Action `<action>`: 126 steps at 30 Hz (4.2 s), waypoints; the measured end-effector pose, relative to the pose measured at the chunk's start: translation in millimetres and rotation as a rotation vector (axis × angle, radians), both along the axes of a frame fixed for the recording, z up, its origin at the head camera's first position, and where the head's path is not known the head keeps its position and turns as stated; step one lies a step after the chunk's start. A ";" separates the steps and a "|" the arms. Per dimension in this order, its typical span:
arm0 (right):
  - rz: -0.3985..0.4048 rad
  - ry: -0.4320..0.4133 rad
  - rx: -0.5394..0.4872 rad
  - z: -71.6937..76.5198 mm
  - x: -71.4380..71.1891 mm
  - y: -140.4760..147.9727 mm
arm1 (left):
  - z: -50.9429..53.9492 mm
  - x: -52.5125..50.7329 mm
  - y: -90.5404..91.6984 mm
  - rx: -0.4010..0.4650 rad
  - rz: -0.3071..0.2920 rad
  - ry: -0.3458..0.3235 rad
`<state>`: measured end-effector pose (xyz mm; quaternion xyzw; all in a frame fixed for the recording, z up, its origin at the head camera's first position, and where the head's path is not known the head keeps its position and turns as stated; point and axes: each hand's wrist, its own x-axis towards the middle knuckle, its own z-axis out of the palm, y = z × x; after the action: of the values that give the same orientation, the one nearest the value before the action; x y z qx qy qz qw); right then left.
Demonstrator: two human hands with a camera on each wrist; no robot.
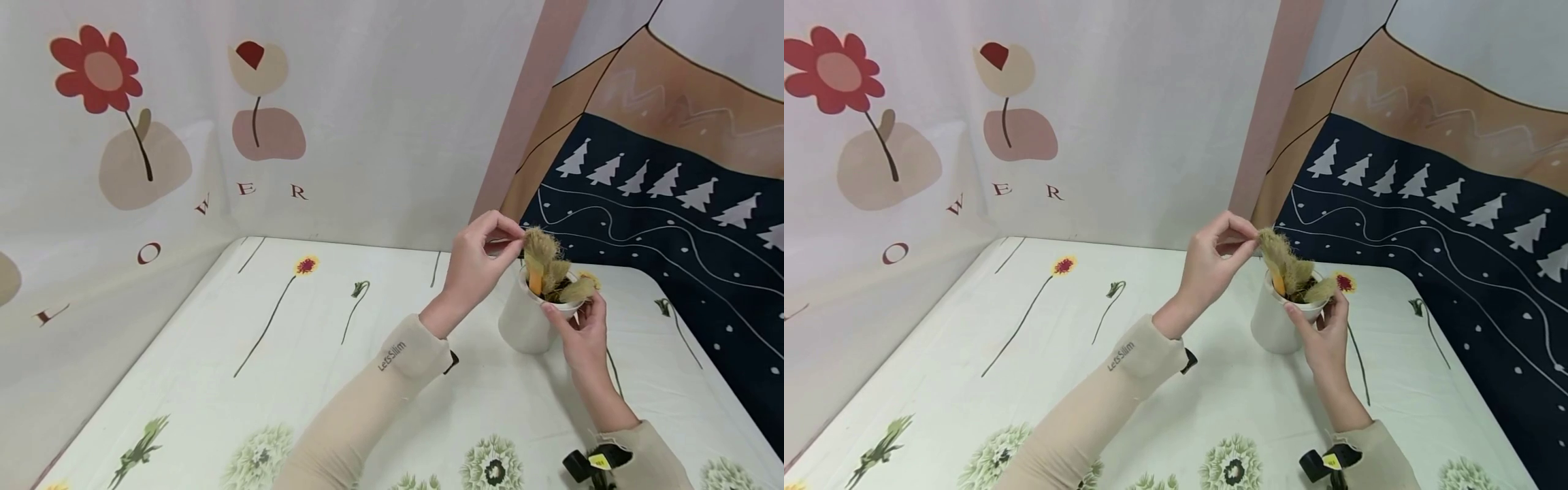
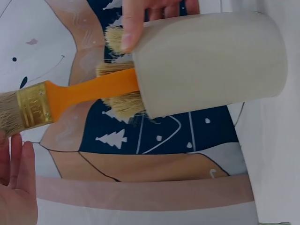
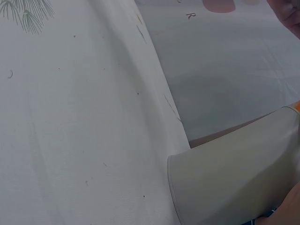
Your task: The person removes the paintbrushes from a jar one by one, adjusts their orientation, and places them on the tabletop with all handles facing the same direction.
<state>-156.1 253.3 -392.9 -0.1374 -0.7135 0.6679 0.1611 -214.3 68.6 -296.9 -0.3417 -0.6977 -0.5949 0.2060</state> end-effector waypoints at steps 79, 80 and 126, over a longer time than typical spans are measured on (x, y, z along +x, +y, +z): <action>-0.010 -0.061 0.017 -0.5 -1.3 2.5 | -122.3 -95.4 -89.6 -0.019 0.365 -0.783; -0.011 -0.059 0.015 -0.5 -1.3 2.5 | -124.0 -96.3 -90.0 -0.025 0.366 -0.792; 0.006 -0.038 -0.012 -0.2 -0.9 2.4 | -119.1 -92.4 -99.8 -0.101 0.326 -0.830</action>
<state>-157.0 255.8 -393.1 -0.1490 -0.7129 0.6698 0.1447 -306.8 -31.2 -416.1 0.0307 -0.7942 -0.6067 -0.0174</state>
